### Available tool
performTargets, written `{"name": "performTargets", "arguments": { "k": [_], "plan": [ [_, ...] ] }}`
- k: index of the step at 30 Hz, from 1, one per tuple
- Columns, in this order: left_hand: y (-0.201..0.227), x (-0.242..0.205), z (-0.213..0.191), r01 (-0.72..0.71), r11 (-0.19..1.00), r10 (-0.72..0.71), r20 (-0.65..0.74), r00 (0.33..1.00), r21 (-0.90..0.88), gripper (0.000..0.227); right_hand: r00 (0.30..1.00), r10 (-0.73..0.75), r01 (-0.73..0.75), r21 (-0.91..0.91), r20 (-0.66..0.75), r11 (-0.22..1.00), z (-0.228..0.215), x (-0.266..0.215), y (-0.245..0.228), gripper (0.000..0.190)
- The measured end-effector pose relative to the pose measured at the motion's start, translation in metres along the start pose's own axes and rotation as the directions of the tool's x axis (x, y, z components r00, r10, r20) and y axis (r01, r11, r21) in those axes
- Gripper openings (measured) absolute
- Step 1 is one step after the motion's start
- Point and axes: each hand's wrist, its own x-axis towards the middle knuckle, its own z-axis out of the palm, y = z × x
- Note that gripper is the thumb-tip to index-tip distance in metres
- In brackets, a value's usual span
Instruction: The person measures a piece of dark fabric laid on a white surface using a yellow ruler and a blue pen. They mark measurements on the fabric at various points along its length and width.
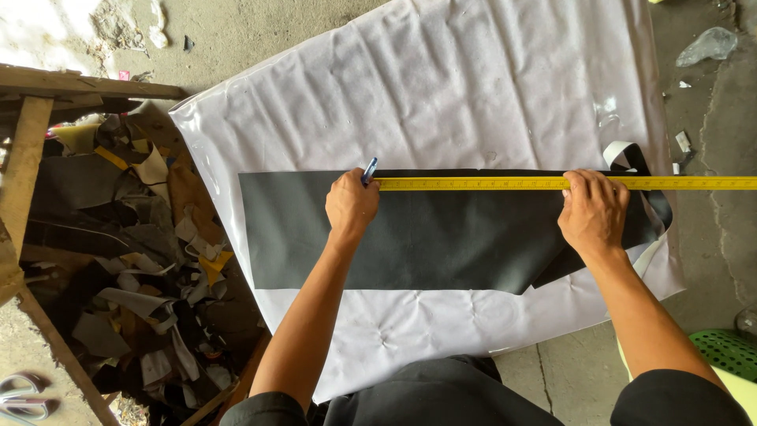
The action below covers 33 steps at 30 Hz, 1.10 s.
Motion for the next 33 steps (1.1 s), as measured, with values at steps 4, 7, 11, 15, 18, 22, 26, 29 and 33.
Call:
{"name": "performTargets", "arguments": {
  "k": [4, 7, 11, 15, 18, 22, 26, 29, 33],
  "plan": [
    [0.001, 0.001, 0.002, 0.007, 1.000, -0.007, -0.002, 1.000, 0.000, 0.020, 1.000, -0.009, 0.009, 0.000, 0.004, 1.000, -0.004, 0.002, -0.001, 0.041],
    [0.000, 0.002, 0.005, 0.011, 1.000, -0.011, -0.012, 1.000, 0.013, 0.021, 1.000, -0.020, 0.020, 0.017, 0.005, 1.000, -0.007, 0.003, -0.002, 0.041],
    [-0.001, 0.004, 0.008, 0.012, 1.000, -0.012, -0.020, 1.000, 0.012, 0.020, 1.000, -0.012, 0.012, 0.030, -0.020, 0.999, -0.006, 0.004, -0.004, 0.036],
    [-0.002, 0.003, 0.008, 0.024, 1.000, -0.024, -0.019, 1.000, 0.009, 0.022, 1.000, 0.008, -0.008, 0.029, -0.003, 1.000, -0.003, 0.003, -0.003, 0.031],
    [-0.002, 0.004, 0.008, 0.030, 1.000, -0.030, -0.019, 0.999, -0.001, 0.021, 1.000, 0.007, -0.008, 0.024, 0.021, 1.000, -0.002, 0.001, 0.000, 0.031],
    [-0.004, 0.006, 0.010, 0.036, 0.999, -0.036, -0.023, 0.999, 0.005, 0.021, 0.997, -0.020, 0.026, 0.076, -0.077, 0.997, -0.013, 0.020, -0.023, 0.026],
    [-0.003, 0.007, 0.010, 0.027, 0.999, -0.025, -0.056, 0.998, 0.023, 0.021, 0.960, 0.111, -0.021, 0.329, -0.256, 0.944, -0.008, 0.062, -0.096, 0.037],
    [0.000, 0.005, 0.007, 0.021, 0.999, -0.019, -0.055, 0.998, 0.041, 0.024, 0.919, 0.245, -0.090, 0.443, -0.307, 0.892, 0.008, 0.100, -0.167, 0.038],
    [-0.002, 0.008, 0.006, 0.026, 0.998, -0.023, -0.048, 0.999, 0.057, 0.024, 0.902, 0.385, -0.277, 0.423, -0.195, 0.863, 0.051, 0.122, -0.223, 0.042]
  ]
}}
